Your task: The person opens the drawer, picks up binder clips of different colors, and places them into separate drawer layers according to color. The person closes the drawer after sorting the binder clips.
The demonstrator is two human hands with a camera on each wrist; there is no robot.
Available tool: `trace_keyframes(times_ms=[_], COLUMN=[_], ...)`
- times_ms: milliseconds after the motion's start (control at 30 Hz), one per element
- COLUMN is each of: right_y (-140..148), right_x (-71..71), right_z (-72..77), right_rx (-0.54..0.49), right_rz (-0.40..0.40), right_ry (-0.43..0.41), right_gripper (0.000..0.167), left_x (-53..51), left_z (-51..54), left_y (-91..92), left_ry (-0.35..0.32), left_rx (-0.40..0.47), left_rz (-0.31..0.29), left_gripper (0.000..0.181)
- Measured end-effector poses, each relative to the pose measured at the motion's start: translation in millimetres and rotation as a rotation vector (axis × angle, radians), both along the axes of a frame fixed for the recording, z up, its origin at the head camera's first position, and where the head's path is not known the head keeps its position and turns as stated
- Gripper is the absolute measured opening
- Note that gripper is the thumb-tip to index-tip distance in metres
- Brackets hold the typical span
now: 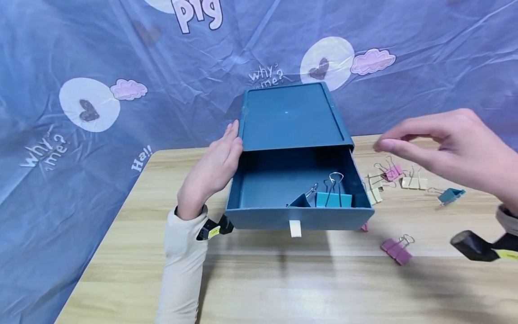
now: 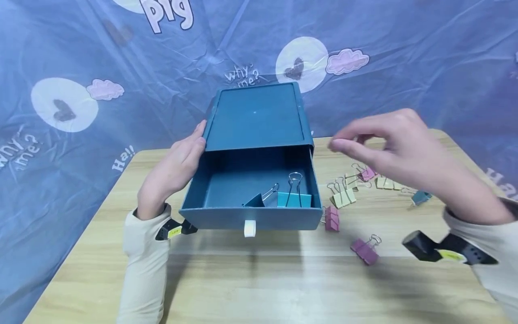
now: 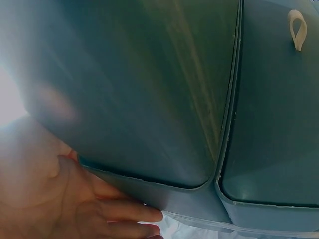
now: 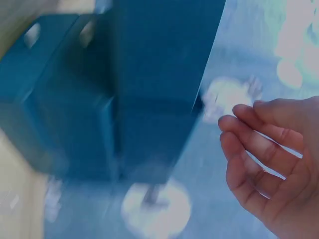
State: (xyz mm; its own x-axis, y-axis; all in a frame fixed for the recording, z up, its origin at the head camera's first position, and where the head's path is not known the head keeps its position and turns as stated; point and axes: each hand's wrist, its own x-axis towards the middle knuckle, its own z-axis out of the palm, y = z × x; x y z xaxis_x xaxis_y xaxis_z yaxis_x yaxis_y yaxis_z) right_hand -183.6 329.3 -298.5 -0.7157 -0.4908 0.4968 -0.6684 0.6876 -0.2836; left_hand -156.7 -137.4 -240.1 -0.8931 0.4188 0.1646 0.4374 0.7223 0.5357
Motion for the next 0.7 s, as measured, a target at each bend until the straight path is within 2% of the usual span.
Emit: trace_keyframes(times_ms=[33,100,133,200,367,500,633,700], right_y=[-16,-40,-44,-42,-11,5,19,30], right_x=[27.4,66.1,76.2,87.2,86.2,82.3,80.3,79.8], right_z=[20.5,46.8,51.0,50.3,24.0,4.8,-17.0,-32.9], right_rx=[0.0,-0.012,-0.026,-0.052,-0.087,-0.025,0.017,-0.013], right_rz=[-0.101,-0.275,-0.318,-0.381,-0.426,-0.491,-0.551,-0.561], right_ry=[-0.019,-0.051,-0.046,-0.044,-0.056,-0.082,-0.113,-0.132], right_gripper=[0.025,0.016,0.013,0.01,0.011,0.007,0.02,0.027], left_x=[0.0,0.8,1.0,1.3,1.3,1.1,0.9,0.1], left_z=[0.0,-0.1,-0.2,-0.4,-0.4,-0.2,0.1,0.2], left_y=[-0.2,-0.5,-0.5,0.1,-0.6,-2.2,-0.5,1.2], left_ry=[0.001,-0.004,-0.004,-0.005,0.0,0.011,0.005,0.006], left_rx=[0.002,0.001,0.001,0.004,0.007,0.006,0.013,0.014], left_rz=[0.002,0.009,0.01,0.008,0.01,0.016,0.014,0.011], left_gripper=[0.06,0.06,0.06,0.06,0.06,0.06,0.06,0.06])
